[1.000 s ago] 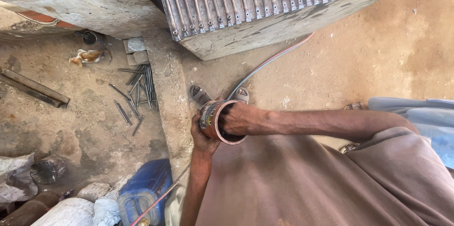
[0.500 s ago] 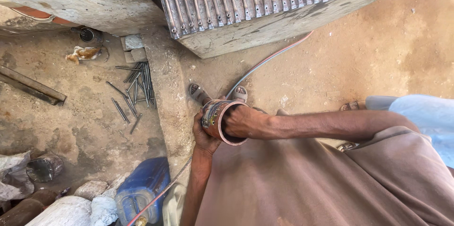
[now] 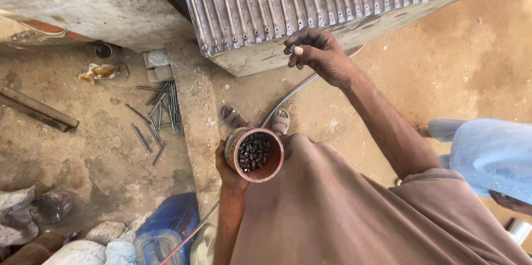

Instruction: The person repeatedly picks small cylindrical fasteners from a container and inserts them into holes on a metal grate. A second person is visible in the background performing welding work on the same structure.

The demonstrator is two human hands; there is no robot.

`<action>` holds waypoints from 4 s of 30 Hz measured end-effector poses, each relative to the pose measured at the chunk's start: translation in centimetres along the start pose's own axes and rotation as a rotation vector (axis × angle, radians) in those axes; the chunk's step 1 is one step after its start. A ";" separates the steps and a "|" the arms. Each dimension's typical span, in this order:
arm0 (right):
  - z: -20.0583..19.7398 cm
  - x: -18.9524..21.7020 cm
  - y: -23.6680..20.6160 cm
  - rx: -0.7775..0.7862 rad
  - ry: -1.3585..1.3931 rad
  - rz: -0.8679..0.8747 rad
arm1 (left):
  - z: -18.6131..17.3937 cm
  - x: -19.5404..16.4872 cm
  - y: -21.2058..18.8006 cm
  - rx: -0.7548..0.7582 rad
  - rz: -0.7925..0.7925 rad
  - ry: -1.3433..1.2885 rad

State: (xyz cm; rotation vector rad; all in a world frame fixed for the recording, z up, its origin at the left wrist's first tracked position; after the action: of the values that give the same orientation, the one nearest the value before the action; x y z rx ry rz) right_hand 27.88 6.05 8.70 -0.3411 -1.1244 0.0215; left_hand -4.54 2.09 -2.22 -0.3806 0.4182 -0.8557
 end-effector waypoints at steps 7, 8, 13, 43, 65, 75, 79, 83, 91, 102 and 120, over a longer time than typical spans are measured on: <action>-3.6 -3.2 1.7 -0.046 0.148 0.004 | 0.3 -0.1 -0.4 -0.050 -0.016 -0.025; -4.2 -3.3 2.5 -0.071 0.130 0.013 | 0.1 -0.2 -0.3 -0.064 -0.011 -0.014; -7.0 -3.4 6.7 -0.250 -0.280 0.091 | -0.4 -0.7 -0.2 -0.097 0.012 0.019; -2.1 -3.6 12.6 0.072 -1.546 -0.208 | -0.2 -2.0 -0.5 -0.060 0.046 0.004; -1.4 -3.7 12.6 0.058 -1.564 -0.230 | -0.8 -1.7 -1.0 0.002 0.014 -0.040; -1.1 -3.9 12.6 0.058 -1.573 -0.225 | -1.0 -2.1 -1.1 -0.008 0.039 -0.020; -1.4 -4.2 12.7 0.049 -1.569 -0.217 | -1.1 -2.3 -1.2 -0.019 0.042 -0.015; -1.1 -3.6 12.6 0.024 -1.577 -0.189 | -1.0 -2.3 -1.4 -0.027 0.030 0.006; 8.6 2.5 -0.7 0.069 -1.306 -0.070 | -1.0 -2.1 -0.8 0.001 0.013 -0.092; 17.4 -11.0 -7.3 0.675 -2.002 -0.066 | 1.0 -0.5 0.6 0.007 -0.076 -0.014; 16.5 -5.5 -9.4 0.561 -1.474 -0.167 | 1.7 1.6 0.4 0.066 -0.091 -0.022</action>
State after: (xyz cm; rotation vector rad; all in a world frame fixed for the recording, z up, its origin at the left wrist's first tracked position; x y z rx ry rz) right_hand 9.43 0.37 12.77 0.3856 -2.5084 0.4976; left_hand -2.46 1.33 -1.29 -0.3497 0.3534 -0.9503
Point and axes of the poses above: each hand's wrist, its own y-axis towards the middle knuckle, its own z-axis out of the palm, x = y × z, the point moved 6 cm from there along y, towards the middle knuckle, and after that the axes turned 5 degrees about z, right-handed, at the moved point
